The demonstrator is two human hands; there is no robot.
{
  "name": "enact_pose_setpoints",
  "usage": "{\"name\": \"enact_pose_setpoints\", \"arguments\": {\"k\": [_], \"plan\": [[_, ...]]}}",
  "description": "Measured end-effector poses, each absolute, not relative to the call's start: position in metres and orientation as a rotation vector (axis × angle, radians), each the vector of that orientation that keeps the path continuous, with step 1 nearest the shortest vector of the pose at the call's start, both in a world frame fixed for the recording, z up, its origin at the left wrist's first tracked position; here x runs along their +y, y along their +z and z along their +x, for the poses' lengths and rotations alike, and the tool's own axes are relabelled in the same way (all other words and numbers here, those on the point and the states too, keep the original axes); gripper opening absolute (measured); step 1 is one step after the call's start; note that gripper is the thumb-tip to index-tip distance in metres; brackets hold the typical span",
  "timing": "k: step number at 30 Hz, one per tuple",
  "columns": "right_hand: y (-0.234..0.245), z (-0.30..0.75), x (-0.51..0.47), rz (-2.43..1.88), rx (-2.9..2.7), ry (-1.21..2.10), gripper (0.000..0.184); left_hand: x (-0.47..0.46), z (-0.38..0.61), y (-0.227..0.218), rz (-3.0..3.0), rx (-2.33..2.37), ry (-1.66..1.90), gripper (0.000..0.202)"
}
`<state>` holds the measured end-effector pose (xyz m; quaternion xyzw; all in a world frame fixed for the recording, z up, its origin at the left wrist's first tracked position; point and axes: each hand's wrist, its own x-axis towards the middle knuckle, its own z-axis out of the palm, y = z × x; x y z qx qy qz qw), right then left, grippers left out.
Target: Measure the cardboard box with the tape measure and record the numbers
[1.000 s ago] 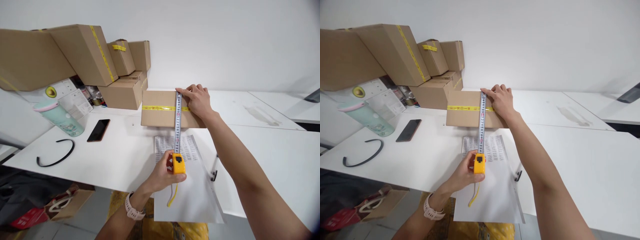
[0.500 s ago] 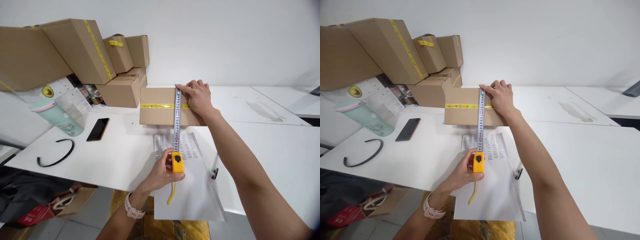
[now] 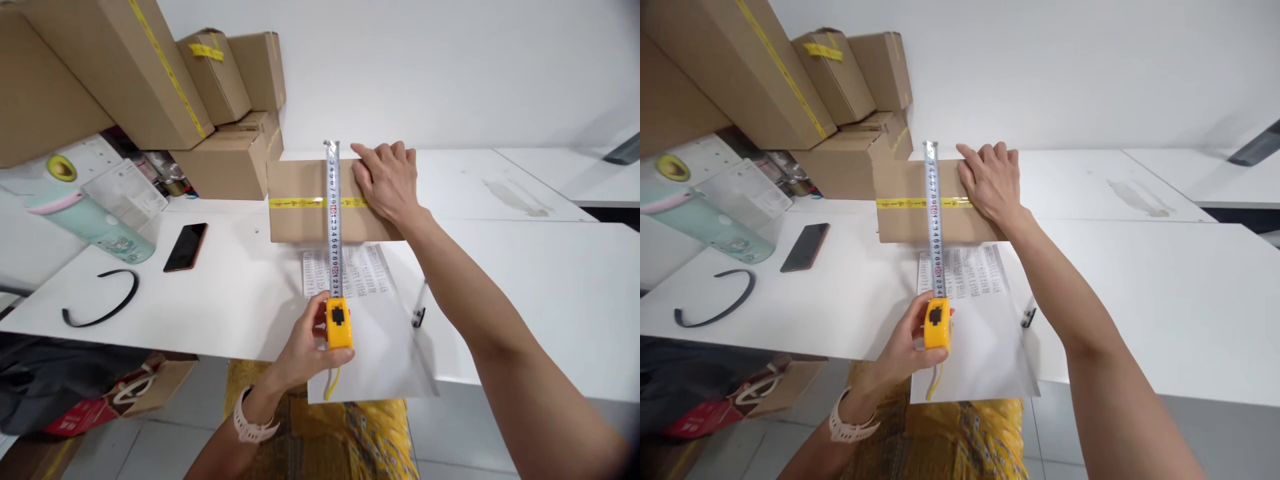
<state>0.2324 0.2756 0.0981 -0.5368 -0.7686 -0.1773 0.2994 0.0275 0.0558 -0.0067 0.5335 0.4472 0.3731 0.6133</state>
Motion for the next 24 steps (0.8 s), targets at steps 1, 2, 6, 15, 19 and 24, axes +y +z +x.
{"name": "enact_pose_setpoints", "arguments": {"k": [1,2,6,15,19,24], "plan": [[0.096,0.231,0.266,-1.443,-2.042,-0.478,0.053,0.047,0.023,-0.007,1.242,1.038,0.856,0.086],[0.092,0.229,0.257,-1.455,-2.036,-0.484,0.053,0.038,0.018,-0.006,1.252,1.046,0.851,0.086],[0.064,0.225,0.221,-1.475,-2.073,-0.425,0.052,0.008,0.006,-0.006,1.263,1.081,0.775,0.087],[0.057,0.257,0.138,-1.266,-1.585,0.438,0.059,-0.028,-0.008,0.001,1.473,1.146,0.363,0.094],[0.07,0.279,0.101,-1.146,-1.369,0.738,0.031,-0.031,-0.013,-0.001,1.624,1.084,0.234,0.092],[0.053,0.293,0.061,-1.088,-1.318,0.895,0.019,-0.036,-0.021,-0.011,1.602,1.126,0.33,0.1]]}}
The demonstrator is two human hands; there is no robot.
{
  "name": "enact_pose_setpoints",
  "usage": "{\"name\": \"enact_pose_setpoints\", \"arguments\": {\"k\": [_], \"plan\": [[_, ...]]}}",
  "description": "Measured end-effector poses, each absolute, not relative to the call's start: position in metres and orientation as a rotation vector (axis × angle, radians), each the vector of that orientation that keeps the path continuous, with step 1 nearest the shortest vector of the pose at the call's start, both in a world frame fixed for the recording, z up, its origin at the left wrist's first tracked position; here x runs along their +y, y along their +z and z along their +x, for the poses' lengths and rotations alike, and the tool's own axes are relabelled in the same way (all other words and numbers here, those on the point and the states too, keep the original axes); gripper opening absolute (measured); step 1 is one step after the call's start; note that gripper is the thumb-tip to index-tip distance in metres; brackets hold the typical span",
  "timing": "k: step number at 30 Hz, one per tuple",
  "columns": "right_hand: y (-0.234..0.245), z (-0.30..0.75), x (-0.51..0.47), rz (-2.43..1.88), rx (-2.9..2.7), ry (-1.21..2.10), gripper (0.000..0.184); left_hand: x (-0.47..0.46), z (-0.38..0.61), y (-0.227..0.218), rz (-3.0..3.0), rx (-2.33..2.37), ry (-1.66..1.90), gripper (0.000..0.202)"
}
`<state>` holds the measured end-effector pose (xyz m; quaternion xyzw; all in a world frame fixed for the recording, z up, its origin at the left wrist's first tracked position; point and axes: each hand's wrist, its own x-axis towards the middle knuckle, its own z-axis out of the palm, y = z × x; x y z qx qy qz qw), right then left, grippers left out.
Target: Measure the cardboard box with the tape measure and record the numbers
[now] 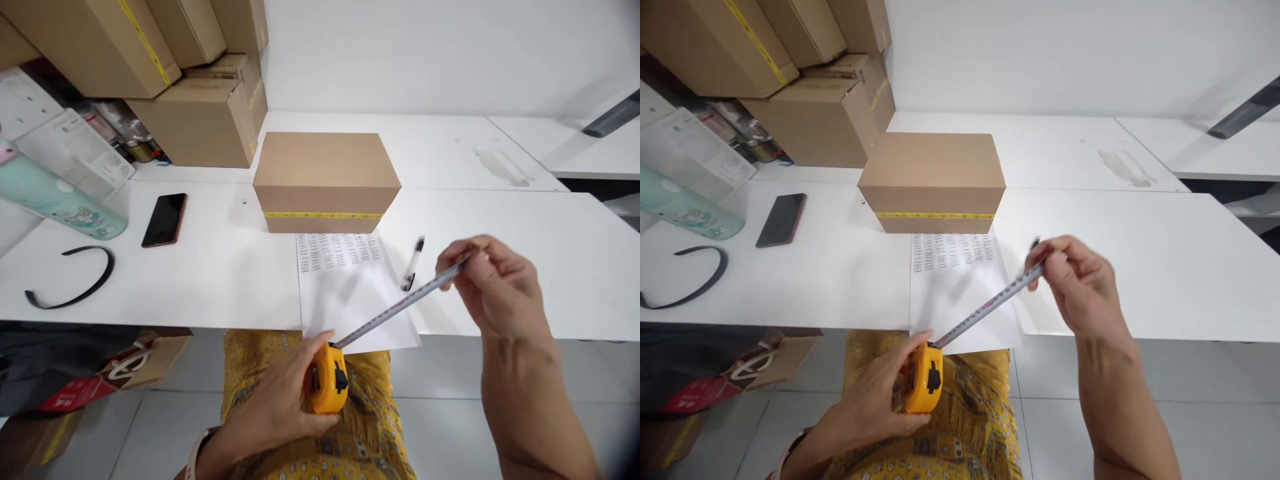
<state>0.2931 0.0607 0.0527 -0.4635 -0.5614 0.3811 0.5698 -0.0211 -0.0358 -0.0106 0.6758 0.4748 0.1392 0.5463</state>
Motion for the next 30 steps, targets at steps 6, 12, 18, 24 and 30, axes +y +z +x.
{"name": "enact_pose_setpoints", "arguments": {"k": [6,12,18,24,30], "plan": [[0.024,0.244,0.017,-0.935,-1.853,0.951,0.011,-0.038,-0.025,-0.002,1.494,1.157,0.592,0.104],[0.011,0.231,0.024,-0.956,-2.0,0.812,0.019,-0.023,-0.036,0.017,1.657,1.139,0.757,0.096],[-0.017,0.304,0.082,-1.998,-1.475,0.301,0.029,0.028,-0.072,0.019,1.936,1.577,0.761,0.08],[-0.035,0.332,0.114,-2.405,-1.613,0.238,0.056,0.078,-0.098,0.013,2.151,1.921,0.246,0.073],[-0.037,0.341,0.114,-2.174,-1.659,0.298,0.039,0.099,-0.101,0.012,2.352,1.908,0.176,0.062]]}}
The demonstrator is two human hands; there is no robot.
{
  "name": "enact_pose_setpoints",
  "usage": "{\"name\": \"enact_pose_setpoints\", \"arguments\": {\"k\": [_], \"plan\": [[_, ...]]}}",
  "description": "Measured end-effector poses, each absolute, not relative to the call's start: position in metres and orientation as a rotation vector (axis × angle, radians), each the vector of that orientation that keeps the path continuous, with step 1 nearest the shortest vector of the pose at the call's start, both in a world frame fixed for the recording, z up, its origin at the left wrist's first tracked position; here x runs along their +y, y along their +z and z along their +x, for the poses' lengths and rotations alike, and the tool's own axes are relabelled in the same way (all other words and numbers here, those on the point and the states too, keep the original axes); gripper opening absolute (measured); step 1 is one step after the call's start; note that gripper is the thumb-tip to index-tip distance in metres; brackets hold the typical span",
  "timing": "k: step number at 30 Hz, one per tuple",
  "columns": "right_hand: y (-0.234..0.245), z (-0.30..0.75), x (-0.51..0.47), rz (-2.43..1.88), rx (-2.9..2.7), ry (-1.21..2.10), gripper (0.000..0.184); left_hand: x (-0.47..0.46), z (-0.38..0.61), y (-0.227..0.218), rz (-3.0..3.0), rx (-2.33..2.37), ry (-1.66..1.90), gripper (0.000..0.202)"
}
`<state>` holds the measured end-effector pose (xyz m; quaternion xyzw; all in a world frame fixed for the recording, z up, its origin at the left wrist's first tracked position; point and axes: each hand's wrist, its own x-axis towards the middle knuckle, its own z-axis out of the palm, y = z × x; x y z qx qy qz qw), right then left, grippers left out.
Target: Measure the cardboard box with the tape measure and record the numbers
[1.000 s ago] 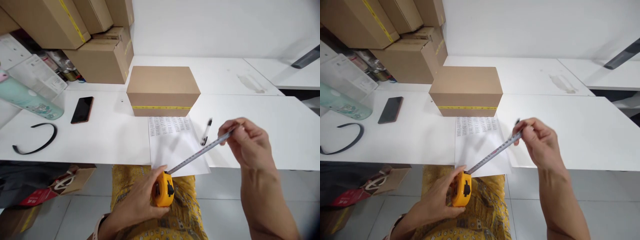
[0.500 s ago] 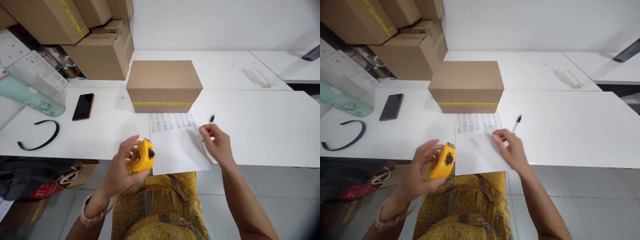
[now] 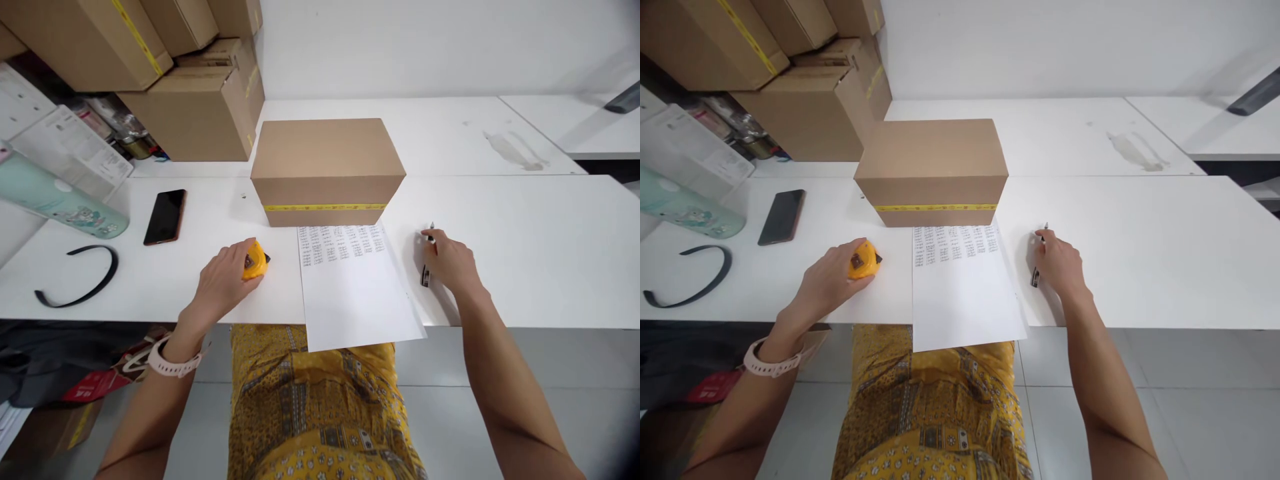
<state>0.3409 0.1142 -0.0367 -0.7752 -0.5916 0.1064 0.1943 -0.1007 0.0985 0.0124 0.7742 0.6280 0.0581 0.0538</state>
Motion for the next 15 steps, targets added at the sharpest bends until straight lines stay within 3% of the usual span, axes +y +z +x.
{"name": "enact_pose_setpoints", "arguments": {"k": [5,8,12,15], "plan": [[-0.019,0.344,0.085,-1.589,-1.203,0.771,0.028,0.09,-0.055,0.009,2.577,1.513,0.498,0.039],[-0.008,0.331,0.071,-1.401,-1.174,0.844,0.027,0.082,-0.004,0.003,2.638,1.054,0.304,0.035],[-0.009,0.305,0.069,-1.387,-1.208,0.707,0.029,0.083,0.056,-0.005,2.757,0.886,-0.062,0.056],[-0.018,0.289,0.077,-1.367,-1.183,0.664,0.044,0.09,0.078,-0.01,2.852,0.895,-0.254,0.075]]}}
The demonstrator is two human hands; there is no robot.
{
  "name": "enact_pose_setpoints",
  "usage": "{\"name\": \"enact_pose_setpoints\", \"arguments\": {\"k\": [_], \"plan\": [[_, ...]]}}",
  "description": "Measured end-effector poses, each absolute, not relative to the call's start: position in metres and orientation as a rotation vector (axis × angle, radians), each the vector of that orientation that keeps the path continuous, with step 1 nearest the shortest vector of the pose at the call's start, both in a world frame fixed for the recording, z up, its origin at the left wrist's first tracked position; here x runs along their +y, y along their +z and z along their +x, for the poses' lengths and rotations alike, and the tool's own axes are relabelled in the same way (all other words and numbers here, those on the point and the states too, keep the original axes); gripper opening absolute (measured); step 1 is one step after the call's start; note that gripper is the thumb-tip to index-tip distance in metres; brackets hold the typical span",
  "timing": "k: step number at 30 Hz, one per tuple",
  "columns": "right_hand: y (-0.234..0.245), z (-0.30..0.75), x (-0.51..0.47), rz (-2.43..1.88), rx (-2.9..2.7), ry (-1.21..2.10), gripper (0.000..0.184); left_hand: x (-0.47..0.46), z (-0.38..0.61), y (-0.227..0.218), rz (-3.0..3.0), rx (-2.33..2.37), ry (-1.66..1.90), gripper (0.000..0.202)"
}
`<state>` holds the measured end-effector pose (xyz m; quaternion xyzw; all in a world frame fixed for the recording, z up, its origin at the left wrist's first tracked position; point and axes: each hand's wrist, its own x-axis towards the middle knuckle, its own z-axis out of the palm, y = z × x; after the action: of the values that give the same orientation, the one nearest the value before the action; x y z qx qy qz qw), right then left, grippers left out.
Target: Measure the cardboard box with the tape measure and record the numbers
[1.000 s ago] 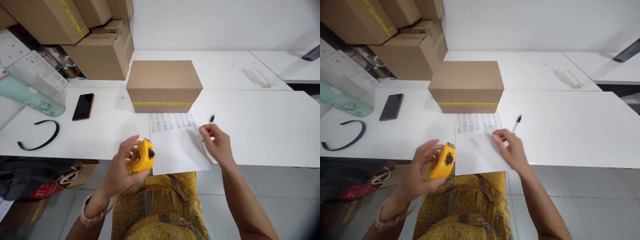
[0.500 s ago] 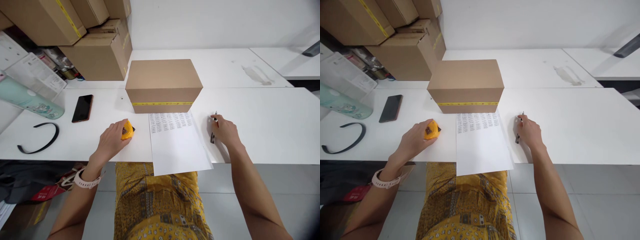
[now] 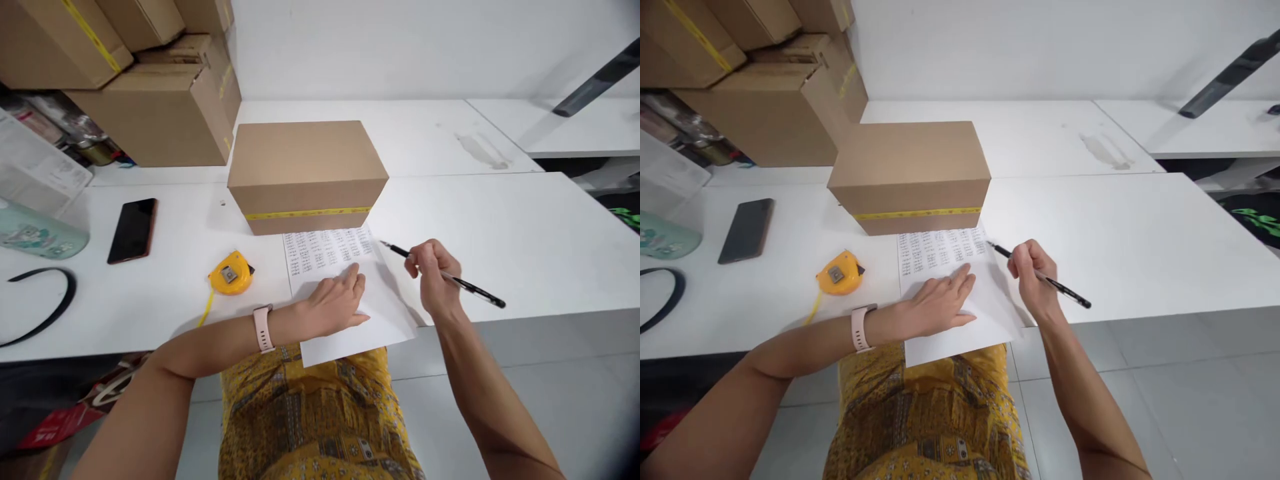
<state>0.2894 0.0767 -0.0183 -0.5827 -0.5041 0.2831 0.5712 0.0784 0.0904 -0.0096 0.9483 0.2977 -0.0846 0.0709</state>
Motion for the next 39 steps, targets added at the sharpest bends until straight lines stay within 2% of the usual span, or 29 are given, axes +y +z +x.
{"name": "enact_pose_setpoints", "arguments": {"k": [4,7,9,13,17,23,39], "plan": [[-0.027,0.277,0.093,-1.293,-1.203,1.07,0.053,0.097,0.086,-0.017,2.928,0.895,-0.3,0.083],[-0.031,0.272,0.107,-1.349,-1.189,1.244,0.044,0.098,0.087,-0.022,2.932,0.914,-0.253,0.082],[-0.034,0.268,0.115,-1.399,-1.178,1.199,0.038,0.098,0.087,-0.024,2.947,0.912,-0.234,0.079],[-0.042,0.263,0.125,-1.398,-1.229,1.043,0.04,0.097,0.087,-0.019,2.973,0.896,-0.205,0.074],[-0.047,0.265,0.13,-1.399,-1.241,1.038,0.04,0.096,0.085,-0.011,2.978,0.899,-0.197,0.07],[-0.052,0.266,0.133,-1.409,-1.332,0.819,0.032,0.096,0.085,-0.019,2.985,0.904,-0.129,0.066],[-0.055,0.265,0.129,-1.404,-1.394,0.857,0.03,0.096,0.086,-0.027,2.973,0.911,-0.094,0.063]]}}
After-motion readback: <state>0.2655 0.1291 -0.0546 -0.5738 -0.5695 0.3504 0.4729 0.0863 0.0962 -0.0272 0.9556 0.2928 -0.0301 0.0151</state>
